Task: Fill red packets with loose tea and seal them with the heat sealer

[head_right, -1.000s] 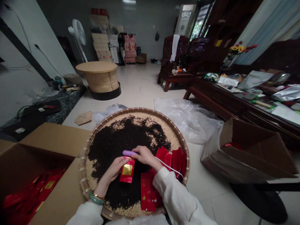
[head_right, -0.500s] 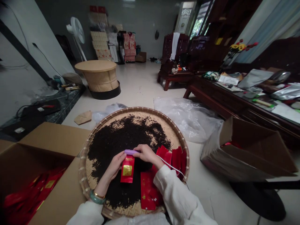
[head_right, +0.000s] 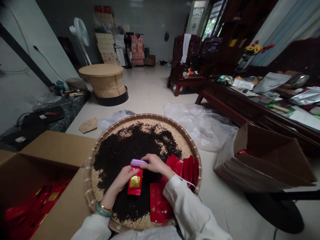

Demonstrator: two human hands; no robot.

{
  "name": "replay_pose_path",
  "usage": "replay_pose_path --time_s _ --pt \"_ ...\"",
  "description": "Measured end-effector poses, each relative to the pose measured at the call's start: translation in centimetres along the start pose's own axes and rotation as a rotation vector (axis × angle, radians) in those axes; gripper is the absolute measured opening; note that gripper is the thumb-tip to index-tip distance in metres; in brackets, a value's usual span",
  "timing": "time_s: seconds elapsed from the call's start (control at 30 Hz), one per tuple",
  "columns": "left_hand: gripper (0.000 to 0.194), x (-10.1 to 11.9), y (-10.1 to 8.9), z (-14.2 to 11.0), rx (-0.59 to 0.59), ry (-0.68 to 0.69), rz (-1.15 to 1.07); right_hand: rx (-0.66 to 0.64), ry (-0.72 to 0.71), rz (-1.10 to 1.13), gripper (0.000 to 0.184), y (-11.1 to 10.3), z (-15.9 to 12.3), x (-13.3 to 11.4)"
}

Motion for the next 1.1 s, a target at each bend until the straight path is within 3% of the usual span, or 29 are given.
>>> replay_pose_path --time_s 0.2,0.33,1.1 --pt "0.050 0.15 0.10 0.03 -0.004 0.013 -0.012 -0.015 -0.028 -0.028 0.026 0.09 -0.01 -0.35" --pt "0.066 0.60 -0.01 -0.04 0.097 0.017 -0.058 -0.012 -0.037 -0.022 0.026 0.13 -0.03 -0.27" --pt "0.053 0.60 -0.11 -0.13 0.100 0.050 -0.069 -0.023 -0.043 -0.013 0.026 0.31 -0.21 -0.38"
Point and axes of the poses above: each hand's wrist, its own z-axis towards the middle knuckle, its own y-axis out of the palm, x = y × z, the point moved 1 cm from there along z, towards the middle knuckle, and after that the axes turned 9 degrees about y, right-handed, at the moved point
